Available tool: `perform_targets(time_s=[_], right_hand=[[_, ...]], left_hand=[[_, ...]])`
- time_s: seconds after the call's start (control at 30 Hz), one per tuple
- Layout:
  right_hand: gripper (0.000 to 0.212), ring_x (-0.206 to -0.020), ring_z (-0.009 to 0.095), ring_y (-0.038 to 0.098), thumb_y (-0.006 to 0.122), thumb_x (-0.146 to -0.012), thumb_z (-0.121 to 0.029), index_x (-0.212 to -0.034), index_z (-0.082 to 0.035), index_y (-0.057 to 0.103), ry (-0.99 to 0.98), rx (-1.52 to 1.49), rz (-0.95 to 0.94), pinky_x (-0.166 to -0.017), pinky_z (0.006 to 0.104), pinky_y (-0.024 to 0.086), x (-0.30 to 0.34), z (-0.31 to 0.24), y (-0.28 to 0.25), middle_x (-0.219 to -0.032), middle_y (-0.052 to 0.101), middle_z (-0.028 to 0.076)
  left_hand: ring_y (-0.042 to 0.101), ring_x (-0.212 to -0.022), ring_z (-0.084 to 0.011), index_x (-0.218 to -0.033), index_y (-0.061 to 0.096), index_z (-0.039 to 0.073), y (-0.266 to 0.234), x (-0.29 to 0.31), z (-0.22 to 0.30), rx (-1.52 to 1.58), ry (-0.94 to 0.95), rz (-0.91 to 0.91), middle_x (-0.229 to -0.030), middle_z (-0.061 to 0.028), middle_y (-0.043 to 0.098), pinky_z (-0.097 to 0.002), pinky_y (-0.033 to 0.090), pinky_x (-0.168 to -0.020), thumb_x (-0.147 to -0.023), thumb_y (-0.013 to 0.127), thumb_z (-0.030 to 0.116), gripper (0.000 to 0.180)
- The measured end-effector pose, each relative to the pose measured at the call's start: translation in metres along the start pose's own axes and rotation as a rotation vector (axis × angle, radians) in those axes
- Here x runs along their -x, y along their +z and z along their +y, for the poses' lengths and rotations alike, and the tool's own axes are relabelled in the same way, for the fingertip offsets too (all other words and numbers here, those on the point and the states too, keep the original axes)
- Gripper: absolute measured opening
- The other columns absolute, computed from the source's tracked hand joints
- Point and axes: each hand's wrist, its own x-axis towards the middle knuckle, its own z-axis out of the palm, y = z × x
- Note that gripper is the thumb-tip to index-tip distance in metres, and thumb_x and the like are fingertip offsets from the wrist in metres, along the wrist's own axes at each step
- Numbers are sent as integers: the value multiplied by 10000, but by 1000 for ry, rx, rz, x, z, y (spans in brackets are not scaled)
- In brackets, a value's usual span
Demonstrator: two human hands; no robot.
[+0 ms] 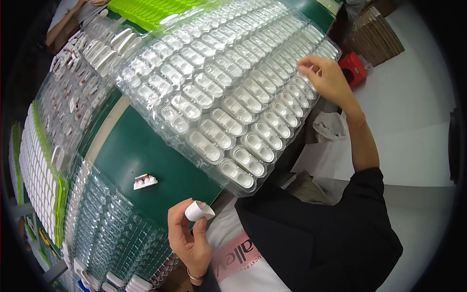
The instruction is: The person repeatedly picks up small white electronic components from a tray and places them into white charging cases. They then close the cases and place them into a green plastic tray on the table. The process is repeated continuously throughout the video.
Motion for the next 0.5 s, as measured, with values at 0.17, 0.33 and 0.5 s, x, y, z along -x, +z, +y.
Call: perform_targets(time_s=[0.17, 0.33, 0.5], right_hand=[[176, -700, 176, 638, 664, -873, -172, -941, -12, 695, 7, 367, 169, -662, 291, 491, -67, 124, -29, -819, 701, 114], [148, -713, 147, 607, 710, -850, -158, -878, -15, 683, -139, -245, -307, -651, 292, 465, -21, -13, 0, -791, 667, 49], [173, -765, 185, 558, 785, -771, -135, -830, -59, 641, -539, -286, -386, -653, 311, 438, 51, -80, 29, -869, 570, 45]], left_hand=[[620, -1048, -201, -1270, 494, -56, 3, 0, -5, 9, -37, -75, -1156, -151, 600, -321, 500, -920, -910, 581, -31, 371], [610, -1071, -199, -1300, 473, -50, 8, 2, -3, 57, -112, -4, -1168, -161, 607, -320, 497, -927, -922, 582, -22, 395], [609, -1067, -204, -1301, 465, -64, 6, 5, -5, 83, -99, -34, -1167, -169, 602, -327, 488, -946, -917, 589, -39, 404]])
